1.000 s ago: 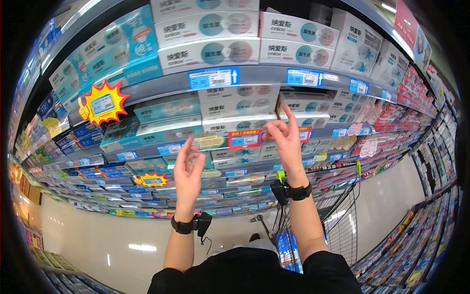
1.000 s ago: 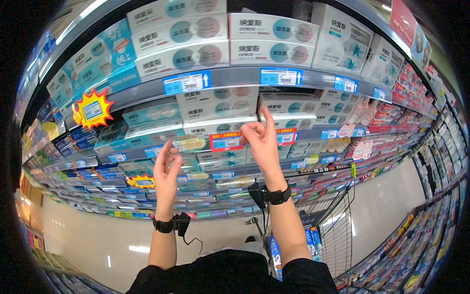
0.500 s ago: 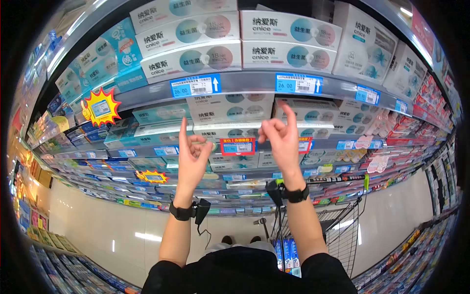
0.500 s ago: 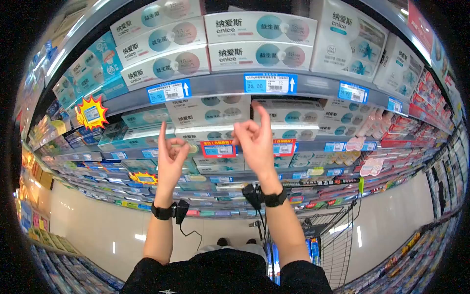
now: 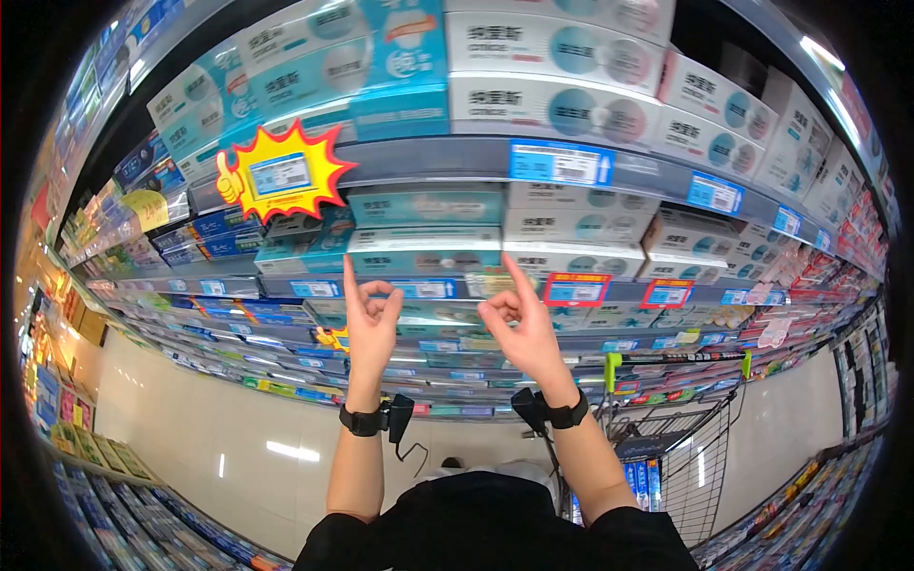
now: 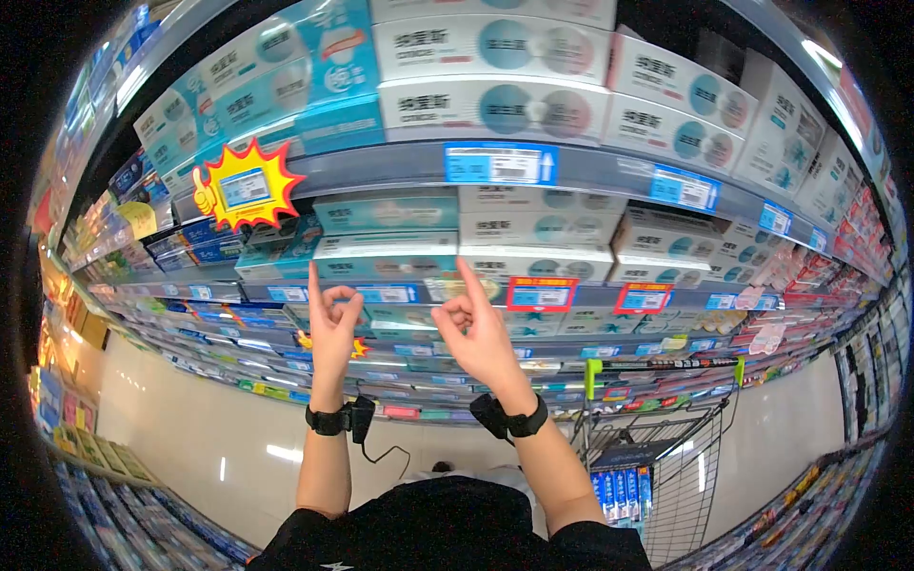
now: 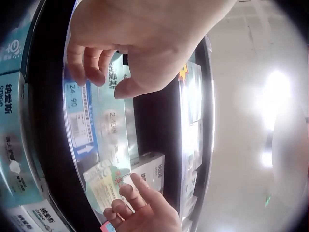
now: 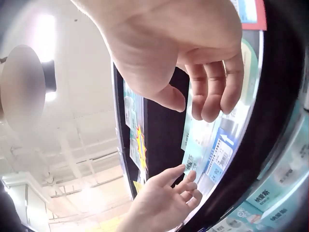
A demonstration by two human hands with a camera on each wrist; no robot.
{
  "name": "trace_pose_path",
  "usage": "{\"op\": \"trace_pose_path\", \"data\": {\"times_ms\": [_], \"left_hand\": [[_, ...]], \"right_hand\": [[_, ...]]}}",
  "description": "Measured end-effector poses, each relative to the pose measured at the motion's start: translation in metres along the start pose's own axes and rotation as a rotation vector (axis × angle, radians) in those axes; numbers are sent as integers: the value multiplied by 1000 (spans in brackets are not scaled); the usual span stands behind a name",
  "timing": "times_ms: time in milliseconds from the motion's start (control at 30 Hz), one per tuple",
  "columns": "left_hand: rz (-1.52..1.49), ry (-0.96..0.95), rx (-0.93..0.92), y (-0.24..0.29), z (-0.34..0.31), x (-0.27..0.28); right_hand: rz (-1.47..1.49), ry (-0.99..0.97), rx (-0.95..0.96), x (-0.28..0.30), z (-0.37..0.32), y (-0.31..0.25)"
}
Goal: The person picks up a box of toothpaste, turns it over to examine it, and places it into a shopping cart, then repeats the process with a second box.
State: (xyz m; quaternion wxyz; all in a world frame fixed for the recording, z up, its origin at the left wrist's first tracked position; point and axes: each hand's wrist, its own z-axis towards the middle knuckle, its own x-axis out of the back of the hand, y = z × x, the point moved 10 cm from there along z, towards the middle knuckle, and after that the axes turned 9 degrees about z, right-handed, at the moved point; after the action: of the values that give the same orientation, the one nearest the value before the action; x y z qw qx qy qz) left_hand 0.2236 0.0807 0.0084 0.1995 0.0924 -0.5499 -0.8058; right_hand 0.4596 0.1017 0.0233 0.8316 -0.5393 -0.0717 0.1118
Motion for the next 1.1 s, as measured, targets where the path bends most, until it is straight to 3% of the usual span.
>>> {"op": "trace_pose_path", "data": {"times_ms": [200, 267, 733, 800, 867, 900, 967, 1100], "left_hand": [[2, -94, 3, -17, 12, 19], [-11, -121, -7, -18, 16, 22], [28, -176, -71, -11, 33, 30], [70, -161, -73, -7, 37, 34], [363, -86, -133, 2, 44, 43], [363, -88, -132, 4, 49, 44], [741, 64, -565, 48, 45, 43], [838, 79, -573, 55, 50, 49]], "right_hand": [[92, 166, -28, -24, -8, 22], [263, 226, -37, -26, -8, 25], [264, 327, -54, -20, 2, 22], [144, 342, 19, -18, 3, 13], [67, 341, 34, -16, 7, 8], [-10, 340, 48, -16, 9, 5], [-131, 338, 82, -17, 12, -1], [-362, 348, 151, -20, 13, -13]]}}
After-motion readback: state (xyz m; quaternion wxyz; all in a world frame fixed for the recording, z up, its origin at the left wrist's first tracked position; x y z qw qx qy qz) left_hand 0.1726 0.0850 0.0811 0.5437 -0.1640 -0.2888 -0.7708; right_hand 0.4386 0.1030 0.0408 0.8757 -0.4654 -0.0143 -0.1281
